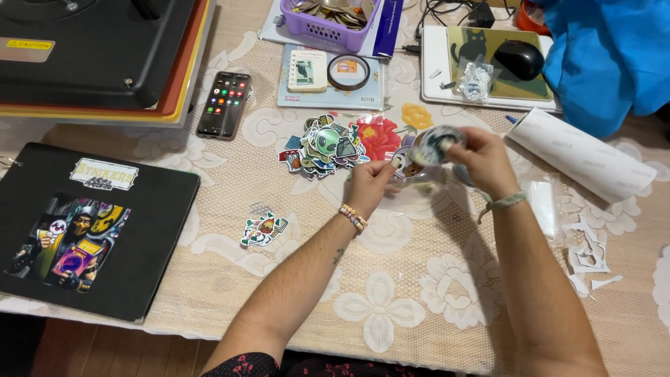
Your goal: Sorting various stickers from a pile into groups and placing some into small plastic bags.
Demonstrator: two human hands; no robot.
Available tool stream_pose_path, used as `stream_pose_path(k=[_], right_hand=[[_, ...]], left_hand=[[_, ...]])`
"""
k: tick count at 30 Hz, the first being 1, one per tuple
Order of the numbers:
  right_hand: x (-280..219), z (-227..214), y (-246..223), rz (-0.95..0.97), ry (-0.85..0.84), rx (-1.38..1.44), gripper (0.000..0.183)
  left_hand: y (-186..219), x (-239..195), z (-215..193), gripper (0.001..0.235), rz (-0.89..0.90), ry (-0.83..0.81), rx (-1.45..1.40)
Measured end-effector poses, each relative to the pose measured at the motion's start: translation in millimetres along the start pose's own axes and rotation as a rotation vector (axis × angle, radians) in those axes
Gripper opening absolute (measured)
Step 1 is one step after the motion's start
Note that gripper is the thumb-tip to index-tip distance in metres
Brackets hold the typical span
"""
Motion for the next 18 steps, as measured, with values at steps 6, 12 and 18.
stream_pose_path(k=[6, 12, 18], right_hand=[[1, 36, 3, -0.07, -0.085, -0.202, 0.03], [9, 44, 7, -0.087, -0.149, -0.252, 0.033], [19, 40, -4, -0.062, -0.351, -0.259, 0.029]], left_hand=[[18, -10, 6, 0.027, 0.018, 0.005, 0.07], [35, -22, 2, 0.021, 0.052, 0.017, 0.19], [36, -24, 4, 0.028, 0.072, -0.019, -0.022]])
Point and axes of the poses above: each hand's wrist, its own x-axis towards the middle knuckle, its own z-axis out of the palm, y = z × x, the point moved 8 cm from there along x, towards the middle knuckle, and after that the axes turned 4 degrees about -z, right-handed, at the moved point
